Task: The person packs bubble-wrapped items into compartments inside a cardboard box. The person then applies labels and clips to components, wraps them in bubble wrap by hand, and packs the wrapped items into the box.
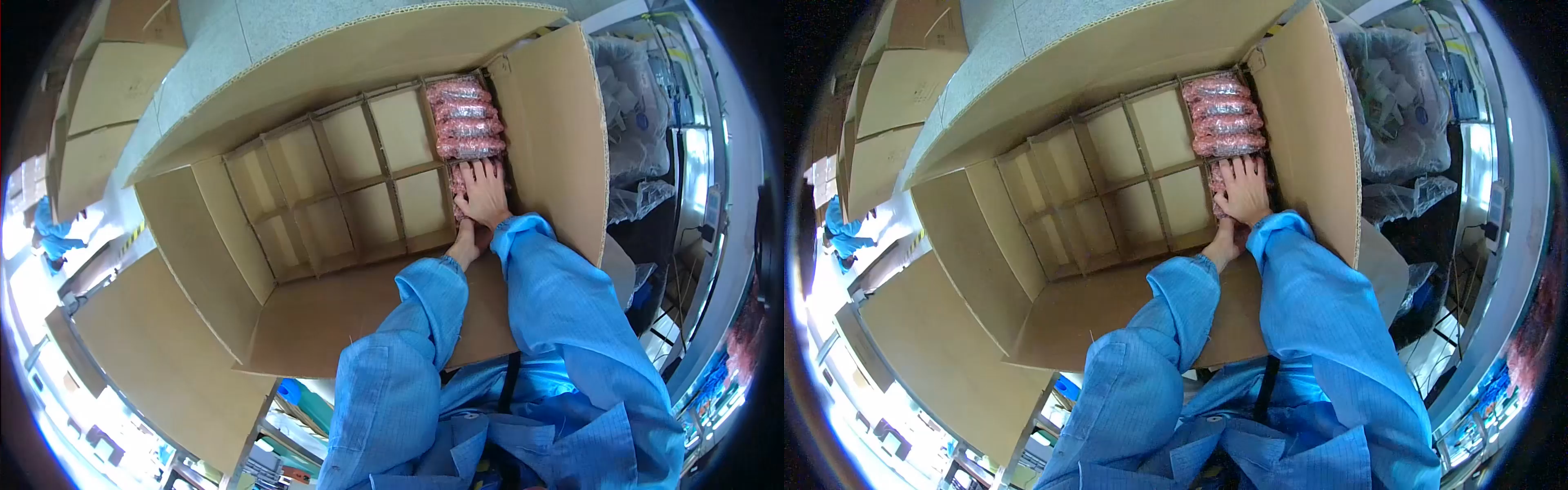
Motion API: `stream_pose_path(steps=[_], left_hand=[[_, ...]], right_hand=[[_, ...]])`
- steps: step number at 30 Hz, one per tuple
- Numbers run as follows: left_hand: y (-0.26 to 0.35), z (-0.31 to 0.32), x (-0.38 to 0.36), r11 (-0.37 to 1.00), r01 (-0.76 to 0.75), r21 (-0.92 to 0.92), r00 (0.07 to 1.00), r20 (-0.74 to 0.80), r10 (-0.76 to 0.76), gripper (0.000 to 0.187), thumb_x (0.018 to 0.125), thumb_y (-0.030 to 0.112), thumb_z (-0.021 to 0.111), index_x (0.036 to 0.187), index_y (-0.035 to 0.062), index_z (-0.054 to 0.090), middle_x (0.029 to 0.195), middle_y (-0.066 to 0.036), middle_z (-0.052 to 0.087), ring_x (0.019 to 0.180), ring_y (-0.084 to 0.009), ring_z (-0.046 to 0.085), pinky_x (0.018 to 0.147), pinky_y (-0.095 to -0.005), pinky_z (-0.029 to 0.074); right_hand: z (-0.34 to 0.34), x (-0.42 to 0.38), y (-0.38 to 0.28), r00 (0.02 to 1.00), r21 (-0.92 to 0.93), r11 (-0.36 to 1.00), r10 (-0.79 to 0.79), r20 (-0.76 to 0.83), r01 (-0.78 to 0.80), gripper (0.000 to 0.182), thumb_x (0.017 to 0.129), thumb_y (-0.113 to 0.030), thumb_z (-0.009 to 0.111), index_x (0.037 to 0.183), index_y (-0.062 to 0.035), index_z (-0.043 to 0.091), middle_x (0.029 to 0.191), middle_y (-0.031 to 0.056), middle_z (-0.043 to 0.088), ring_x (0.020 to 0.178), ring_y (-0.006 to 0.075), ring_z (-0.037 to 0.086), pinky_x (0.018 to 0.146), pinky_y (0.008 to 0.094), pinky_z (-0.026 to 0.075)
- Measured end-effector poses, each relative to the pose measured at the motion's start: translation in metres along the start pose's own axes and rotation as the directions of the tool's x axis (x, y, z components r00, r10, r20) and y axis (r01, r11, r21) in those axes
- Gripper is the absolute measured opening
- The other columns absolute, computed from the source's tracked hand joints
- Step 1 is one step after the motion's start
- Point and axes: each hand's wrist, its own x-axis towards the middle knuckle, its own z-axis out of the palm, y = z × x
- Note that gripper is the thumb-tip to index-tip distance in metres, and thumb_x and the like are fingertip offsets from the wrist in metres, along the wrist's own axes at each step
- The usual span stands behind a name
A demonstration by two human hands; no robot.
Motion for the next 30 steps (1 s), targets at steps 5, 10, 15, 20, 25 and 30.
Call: stream_pose_path(steps=[5, 10, 15, 20, 25, 30], left_hand=[[0.019, 0.005, -0.016, 0.918, 0.059, 0.391, 0.990, 0.092, -0.103, 0.038, 0.096, 0.039, 0.045, 0.111, 0.0066, 0.057, 0.105, -0.012, 0.066, 0.096, -0.0293, 0.062, 0.093, -0.0409, 0.050], [0.051, 0.041, -0.089, 0.284, -0.136, 0.949, 0.984, 0.163, -0.074, 0.051, 0.101, 0.044, 0.034, 0.125, 0.0016, 0.048, 0.120, -0.019, 0.058, 0.091, -0.0379, 0.066, 0.074, -0.0471, 0.059], [0.110, 0.052, -0.168, 0.263, -0.454, 0.851, 0.884, 0.468, 0.014, 0.049, 0.102, 0.033, 0.031, 0.125, -0.0052, 0.051, 0.120, -0.025, 0.061, 0.095, -0.0381, 0.067, 0.082, -0.0436, 0.058], [0.129, 0.141, -0.266, 0.164, -0.735, 0.657, 0.630, 0.575, 0.521, 0.043, 0.101, 0.028, 0.033, 0.118, -0.0019, 0.059, 0.107, -0.017, 0.069, 0.097, -0.0267, 0.068, 0.081, -0.0345, 0.056], [0.063, 0.261, -0.379, -0.072, -0.970, 0.233, 0.155, 0.815, 0.558, 0.047, 0.103, 0.033, 0.033, 0.117, -0.0018, 0.062, 0.115, -0.015, 0.066, 0.108, -0.0226, 0.063, 0.094, -0.0319, 0.049], [-0.077, 0.334, -0.459, -0.345, -0.935, -0.084, -0.134, 0.983, 0.124, 0.045, 0.103, 0.030, 0.034, 0.120, -0.0017, 0.060, 0.120, -0.014, 0.064, 0.115, -0.0228, 0.059, 0.102, -0.0351, 0.042]], right_hand=[[0.009, 0.004, 0.009, 0.997, 0.059, 0.998, -0.004, 0.080, -0.001, 0.068, 0.068, -0.037, 0.065, 0.125, -0.0028, 0.051, 0.116, 0.0199, 0.049, 0.114, 0.0367, 0.043, 0.101, 0.0573, 0.030], [0.007, 0.007, 0.009, 0.997, -0.087, 0.996, -0.026, 0.078, 0.033, 0.072, 0.067, -0.043, 0.068, 0.127, -0.0062, 0.051, 0.120, 0.0211, 0.049, 0.114, 0.0402, 0.044, 0.104, 0.0598, 0.029], [-0.059, 0.017, -0.015, 1.000, -0.087, 0.996, 0.002, 0.009, -0.002, 0.057, 0.071, -0.036, 0.069, 0.119, -0.0098, 0.053, 0.116, 0.0203, 0.054, 0.109, 0.0397, 0.050, 0.094, 0.0572, 0.039], [-0.176, 0.053, -0.026, 0.984, 0.008, 0.999, 0.036, 0.176, -0.038, 0.037, 0.072, -0.033, 0.069, 0.100, -0.0092, 0.068, 0.102, 0.0147, 0.067, 0.097, 0.0314, 0.064, 0.082, 0.0464, 0.051], [-0.313, 0.021, -0.047, 0.955, -0.045, 0.991, -0.107, 0.276, 0.124, 0.026, 0.082, -0.030, 0.061, 0.090, -0.0086, 0.072, 0.095, 0.0149, 0.071, 0.090, 0.0308, 0.069, 0.077, 0.0429, 0.055], [-0.450, -0.098, -0.039, 0.945, 0.230, 0.948, -0.265, 0.192, 0.219, 0.030, 0.085, -0.027, 0.055, 0.086, -0.0002, 0.070, 0.093, 0.0218, 0.069, 0.088, 0.0373, 0.067, 0.077, 0.0472, 0.053]])
